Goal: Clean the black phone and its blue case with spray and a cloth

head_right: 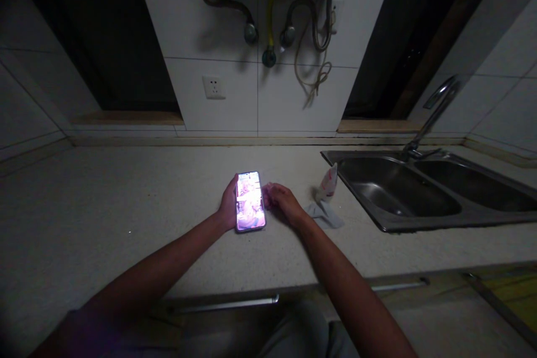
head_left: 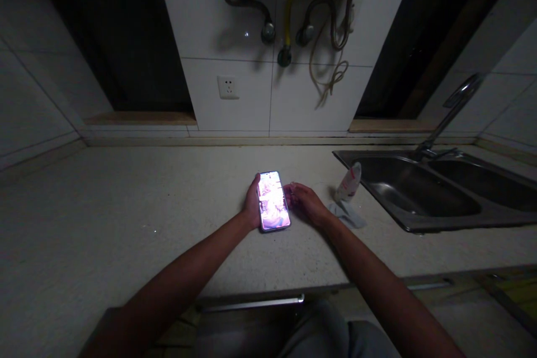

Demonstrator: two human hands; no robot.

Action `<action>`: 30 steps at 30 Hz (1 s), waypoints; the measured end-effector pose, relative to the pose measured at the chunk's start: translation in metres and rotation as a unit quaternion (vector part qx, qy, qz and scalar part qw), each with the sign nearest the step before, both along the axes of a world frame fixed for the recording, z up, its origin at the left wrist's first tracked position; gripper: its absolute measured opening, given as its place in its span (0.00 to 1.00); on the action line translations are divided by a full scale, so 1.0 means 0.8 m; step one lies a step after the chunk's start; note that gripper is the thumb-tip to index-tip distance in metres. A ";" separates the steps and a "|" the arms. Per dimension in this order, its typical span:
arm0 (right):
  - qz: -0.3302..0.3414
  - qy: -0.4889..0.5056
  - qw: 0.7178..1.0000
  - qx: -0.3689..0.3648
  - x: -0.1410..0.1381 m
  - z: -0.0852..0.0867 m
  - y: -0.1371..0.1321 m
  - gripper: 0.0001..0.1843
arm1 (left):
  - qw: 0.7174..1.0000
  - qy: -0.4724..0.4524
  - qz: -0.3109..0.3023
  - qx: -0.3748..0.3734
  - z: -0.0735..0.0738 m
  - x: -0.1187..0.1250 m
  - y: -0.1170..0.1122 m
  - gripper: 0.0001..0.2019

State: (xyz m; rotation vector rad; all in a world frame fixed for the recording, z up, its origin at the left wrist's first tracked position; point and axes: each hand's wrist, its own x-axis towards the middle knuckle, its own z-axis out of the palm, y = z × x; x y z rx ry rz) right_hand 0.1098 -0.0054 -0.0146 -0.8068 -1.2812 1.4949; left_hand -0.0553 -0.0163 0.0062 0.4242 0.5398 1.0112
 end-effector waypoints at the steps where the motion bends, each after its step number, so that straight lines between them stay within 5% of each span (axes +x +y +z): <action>1: 0.000 0.000 1.000 0.001 -0.001 0.001 -0.001 0.23 | 1.000 0.001 0.007 -0.005 0.000 0.000 0.000 0.31; 14: -0.005 -0.030 1.000 0.002 0.000 0.005 -0.005 0.23 | 0.997 -0.015 0.066 -0.029 -0.003 -0.009 0.013 0.41; 23: 0.114 -0.099 0.988 -0.041 0.000 -0.003 -0.011 0.25 | 0.996 0.003 0.084 -0.028 -0.003 -0.020 0.019 0.42; 26: 0.075 -0.085 0.994 -0.009 -0.004 -0.008 -0.010 0.22 | 0.992 0.025 0.119 -0.040 -0.003 -0.020 0.023 0.34; 30: -0.007 -0.068 0.997 0.045 -0.010 -0.015 -0.006 0.22 | 0.983 0.092 0.157 -0.037 -0.007 -0.015 0.026 0.11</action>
